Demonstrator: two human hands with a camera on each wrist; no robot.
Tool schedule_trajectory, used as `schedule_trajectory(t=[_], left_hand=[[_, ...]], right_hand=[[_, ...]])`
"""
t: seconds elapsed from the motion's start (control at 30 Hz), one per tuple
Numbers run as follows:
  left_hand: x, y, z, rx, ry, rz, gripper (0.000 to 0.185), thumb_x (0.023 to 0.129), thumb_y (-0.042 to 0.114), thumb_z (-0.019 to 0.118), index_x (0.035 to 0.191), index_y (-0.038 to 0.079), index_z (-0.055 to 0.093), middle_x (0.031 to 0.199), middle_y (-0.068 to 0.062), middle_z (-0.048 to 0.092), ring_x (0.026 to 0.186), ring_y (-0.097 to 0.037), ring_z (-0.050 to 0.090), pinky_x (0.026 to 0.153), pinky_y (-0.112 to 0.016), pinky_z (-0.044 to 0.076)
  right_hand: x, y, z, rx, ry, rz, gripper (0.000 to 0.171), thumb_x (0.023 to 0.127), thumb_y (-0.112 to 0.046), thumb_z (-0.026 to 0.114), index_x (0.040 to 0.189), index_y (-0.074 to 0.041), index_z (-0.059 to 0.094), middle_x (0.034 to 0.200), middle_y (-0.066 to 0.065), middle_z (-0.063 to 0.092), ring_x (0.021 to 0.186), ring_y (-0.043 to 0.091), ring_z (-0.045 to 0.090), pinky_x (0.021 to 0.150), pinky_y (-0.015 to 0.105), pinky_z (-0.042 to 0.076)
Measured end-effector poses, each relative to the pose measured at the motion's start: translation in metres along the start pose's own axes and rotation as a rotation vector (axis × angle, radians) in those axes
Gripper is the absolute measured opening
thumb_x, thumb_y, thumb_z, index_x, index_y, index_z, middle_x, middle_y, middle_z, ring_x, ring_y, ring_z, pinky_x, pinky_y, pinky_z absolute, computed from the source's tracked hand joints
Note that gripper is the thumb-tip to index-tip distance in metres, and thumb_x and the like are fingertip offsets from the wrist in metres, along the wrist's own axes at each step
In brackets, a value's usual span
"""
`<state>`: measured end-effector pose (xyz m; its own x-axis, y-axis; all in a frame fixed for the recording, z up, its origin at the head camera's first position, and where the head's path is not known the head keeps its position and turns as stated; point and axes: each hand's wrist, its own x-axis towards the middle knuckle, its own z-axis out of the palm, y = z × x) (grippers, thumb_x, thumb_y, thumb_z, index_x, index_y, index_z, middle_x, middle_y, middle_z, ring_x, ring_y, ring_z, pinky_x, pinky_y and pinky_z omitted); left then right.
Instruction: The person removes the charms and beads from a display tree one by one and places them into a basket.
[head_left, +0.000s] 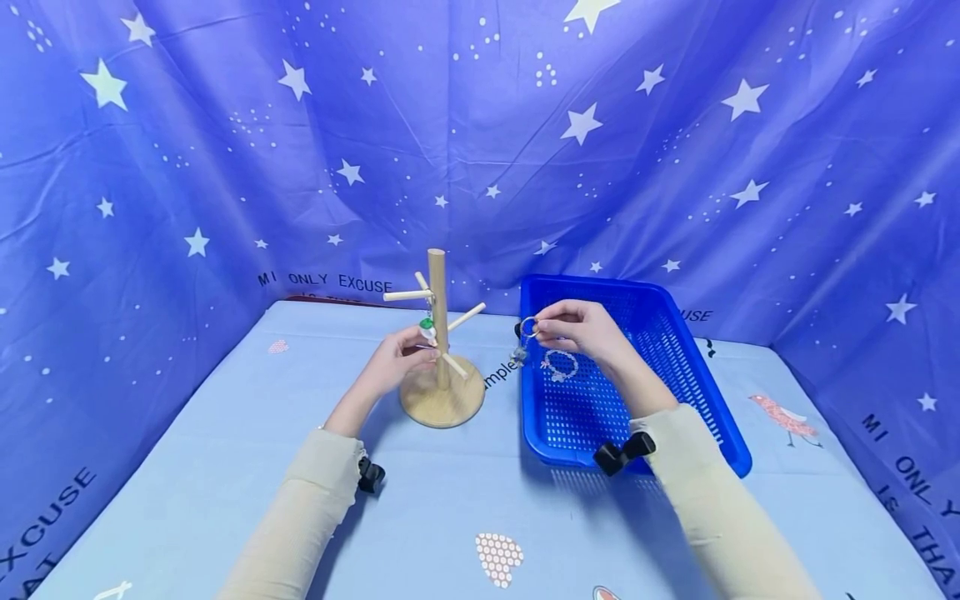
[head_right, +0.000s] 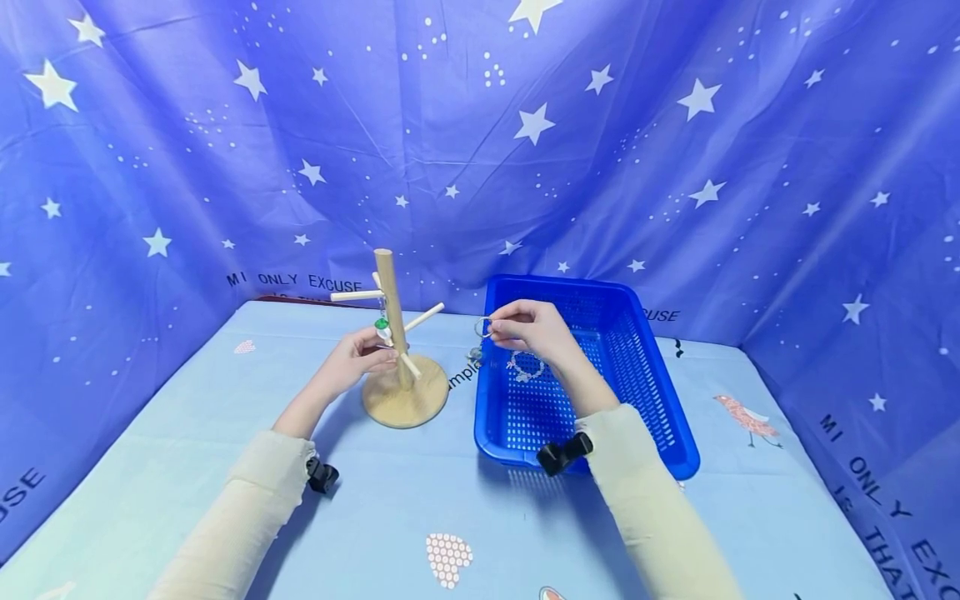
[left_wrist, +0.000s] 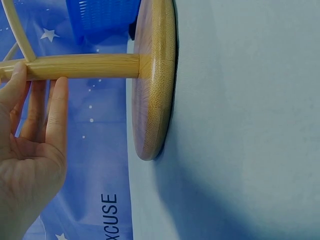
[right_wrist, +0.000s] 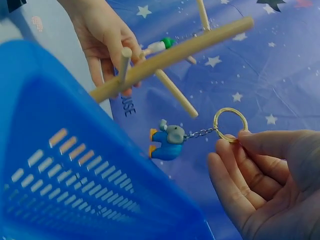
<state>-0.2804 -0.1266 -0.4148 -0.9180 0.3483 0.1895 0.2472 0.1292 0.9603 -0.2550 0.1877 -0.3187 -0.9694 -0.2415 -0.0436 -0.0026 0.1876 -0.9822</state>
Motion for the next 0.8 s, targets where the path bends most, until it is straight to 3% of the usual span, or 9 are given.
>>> schedule_trajectory(t=[0.43, 0.8], left_hand=[[0.001, -0.001, 0.0, -0.004, -0.004, 0.0, 0.019, 0.096, -0.003, 0.058, 0.11, -0.016, 0.055, 0.118, -0.036, 0.063, 0.089, -0.002, 0.066, 0.089, -0.036, 0.06], [0.0, -0.001, 0.0, 0.007, -0.002, 0.004, 0.019, 0.097, -0.002, 0.058, 0.111, -0.014, 0.055, 0.118, -0.035, 0.063, 0.09, -0.003, 0.065, 0.091, -0.042, 0.059]], right_hand=[[0.0, 0.015, -0.031, 0.068, 0.085, 0.026, 0.031, 0.098, -0.008, 0.061, 0.122, 0.011, 0.055, 0.085, -0.007, 0.074, 0.083, 0.008, 0.073, 0.08, 0.022, 0.06], [0.002, 0.031, -0.051, 0.016, 0.116, 0.063, 0.011, 0.1, -0.009, 0.058, 0.109, -0.003, 0.061, 0.084, -0.01, 0.073, 0.079, 0.003, 0.071, 0.082, 0.024, 0.06]])
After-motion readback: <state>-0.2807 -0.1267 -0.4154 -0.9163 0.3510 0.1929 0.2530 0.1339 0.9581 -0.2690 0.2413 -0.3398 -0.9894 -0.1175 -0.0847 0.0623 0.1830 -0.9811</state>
